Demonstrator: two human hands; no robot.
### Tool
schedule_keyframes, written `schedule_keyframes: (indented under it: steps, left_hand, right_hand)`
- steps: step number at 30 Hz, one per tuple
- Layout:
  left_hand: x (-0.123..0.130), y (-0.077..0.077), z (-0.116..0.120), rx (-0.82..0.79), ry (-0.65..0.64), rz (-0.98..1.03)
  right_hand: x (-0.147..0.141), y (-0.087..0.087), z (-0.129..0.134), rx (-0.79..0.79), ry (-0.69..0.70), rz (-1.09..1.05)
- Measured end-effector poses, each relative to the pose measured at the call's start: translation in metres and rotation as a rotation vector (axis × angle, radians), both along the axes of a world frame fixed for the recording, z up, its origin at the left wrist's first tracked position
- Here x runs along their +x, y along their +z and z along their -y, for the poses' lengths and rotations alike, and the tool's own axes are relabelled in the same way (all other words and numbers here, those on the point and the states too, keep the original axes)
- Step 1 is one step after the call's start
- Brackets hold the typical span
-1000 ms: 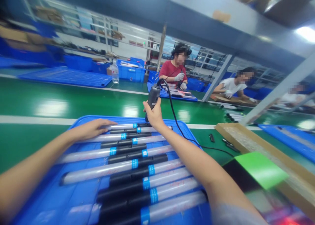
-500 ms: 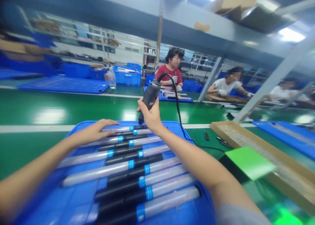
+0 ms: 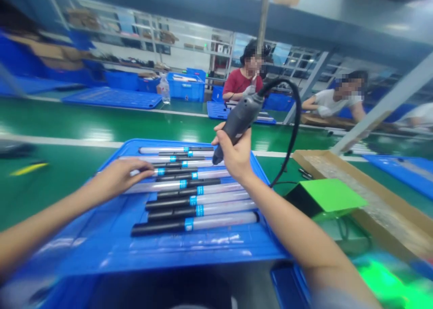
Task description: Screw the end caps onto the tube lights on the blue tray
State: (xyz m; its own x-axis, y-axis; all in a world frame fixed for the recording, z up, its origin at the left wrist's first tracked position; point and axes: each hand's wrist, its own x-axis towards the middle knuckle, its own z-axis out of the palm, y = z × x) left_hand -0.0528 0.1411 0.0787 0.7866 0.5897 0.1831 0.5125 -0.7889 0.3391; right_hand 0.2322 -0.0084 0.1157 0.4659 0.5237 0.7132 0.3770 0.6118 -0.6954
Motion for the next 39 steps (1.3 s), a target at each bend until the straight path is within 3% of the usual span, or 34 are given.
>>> schedule_keyframes:
  steps: [3, 6, 9, 12, 15, 18, 21, 25, 31, 39]
  left_hand:
    - [-0.060, -0.015, 0.007, 0.042, 0.084, -0.053]
    - [-0.090, -0.029, 0.031, 0.082, 0.071, -0.067]
    - [-0.077, -0.035, 0.074, 0.180, 0.063, -0.023]
    - [-0.036, -0.041, 0.116, 0.291, -0.162, -0.040]
    - [-0.003, -0.052, 0.134, 0.485, -0.312, -0.010]
    - [0.006, -0.062, 0.128, 0.627, -0.307, -0.003]
    - [0.006, -0.064, 0.114, 0.667, -0.278, -0.052]
    - [0.010, -0.059, 0.100, 0.631, -0.268, -0.130]
    - [0.017, -0.058, 0.099, 0.549, -0.244, -0.240]
    - [0.013, -0.037, 0.085, 0.475, -0.235, -0.341]
  right_hand:
    - [0.023, -0.010, 0.015, 0.045, -0.109, 0.066]
    - [0.040, -0.021, 0.020, 0.060, -0.161, 0.125]
    - [0.050, -0.028, 0.016, 0.067, -0.171, 0.178]
    - [0.056, -0.032, 0.013, 0.033, -0.179, 0.203]
    - [0.059, -0.036, 0.015, -0.022, -0.203, 0.196]
    - [0.060, -0.038, 0.018, -0.073, -0.228, 0.182]
    - [0.059, -0.037, 0.019, -0.090, -0.232, 0.168]
    - [0.054, -0.035, 0.019, -0.117, -0.229, 0.170]
    - [0.047, -0.037, 0.022, -0.174, -0.222, 0.190]
    - [0.039, -0.040, 0.027, -0.160, -0.204, 0.164]
